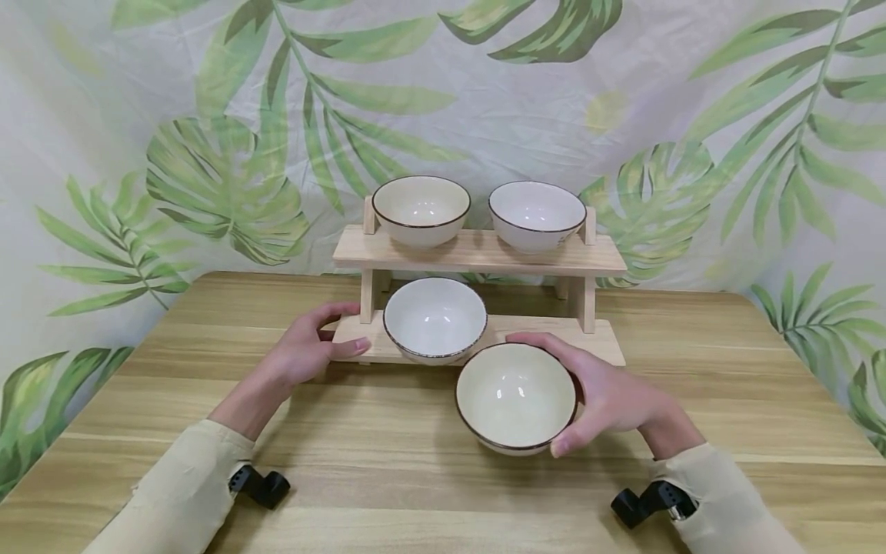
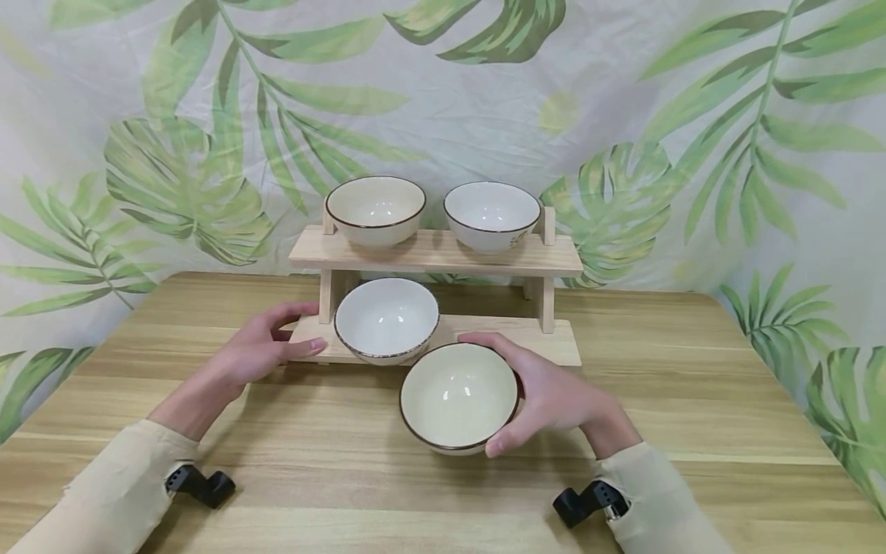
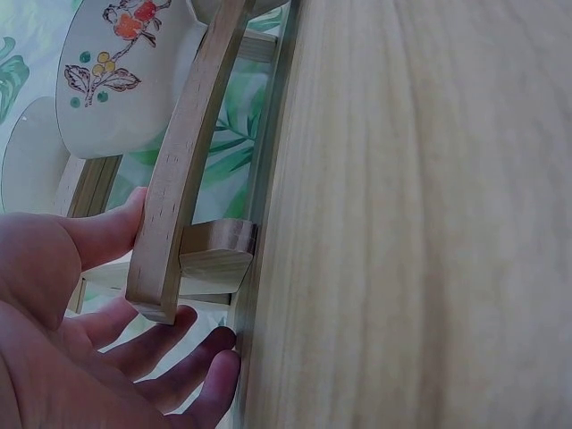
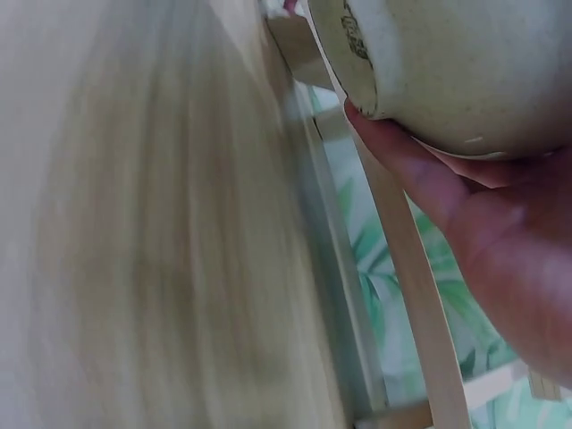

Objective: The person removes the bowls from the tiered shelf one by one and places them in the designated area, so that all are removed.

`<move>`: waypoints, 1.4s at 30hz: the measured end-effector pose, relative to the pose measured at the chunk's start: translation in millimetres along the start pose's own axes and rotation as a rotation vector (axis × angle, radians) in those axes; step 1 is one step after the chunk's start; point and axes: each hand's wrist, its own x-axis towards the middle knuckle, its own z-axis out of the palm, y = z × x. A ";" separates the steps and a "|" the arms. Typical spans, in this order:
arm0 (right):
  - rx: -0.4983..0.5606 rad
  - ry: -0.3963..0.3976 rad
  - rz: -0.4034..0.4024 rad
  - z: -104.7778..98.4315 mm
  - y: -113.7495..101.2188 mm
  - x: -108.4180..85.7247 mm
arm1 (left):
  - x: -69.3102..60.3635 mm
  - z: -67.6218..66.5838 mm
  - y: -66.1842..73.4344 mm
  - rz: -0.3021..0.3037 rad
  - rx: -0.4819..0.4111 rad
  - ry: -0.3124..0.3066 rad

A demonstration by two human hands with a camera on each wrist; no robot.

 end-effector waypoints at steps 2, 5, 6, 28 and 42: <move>0.019 -0.015 -0.006 5.2 0.4 3.0 | 0.0 0.0 -0.4 0.002 0.001 0.000; 0.057 -0.044 -0.027 12.3 1.8 7.2 | -0.2 0.1 -0.6 0.004 0.002 0.000; 0.060 -0.049 -0.034 14.5 2.1 8.4 | -0.2 0.2 -0.6 0.004 0.002 0.000; 0.167 0.097 0.181 65.7 -8.3 34.7 | -2.0 0.3 -3.7 0.023 0.004 0.006; 0.170 0.215 0.240 95.2 -5.5 45.4 | -1.4 -0.8 -2.4 0.018 0.005 0.006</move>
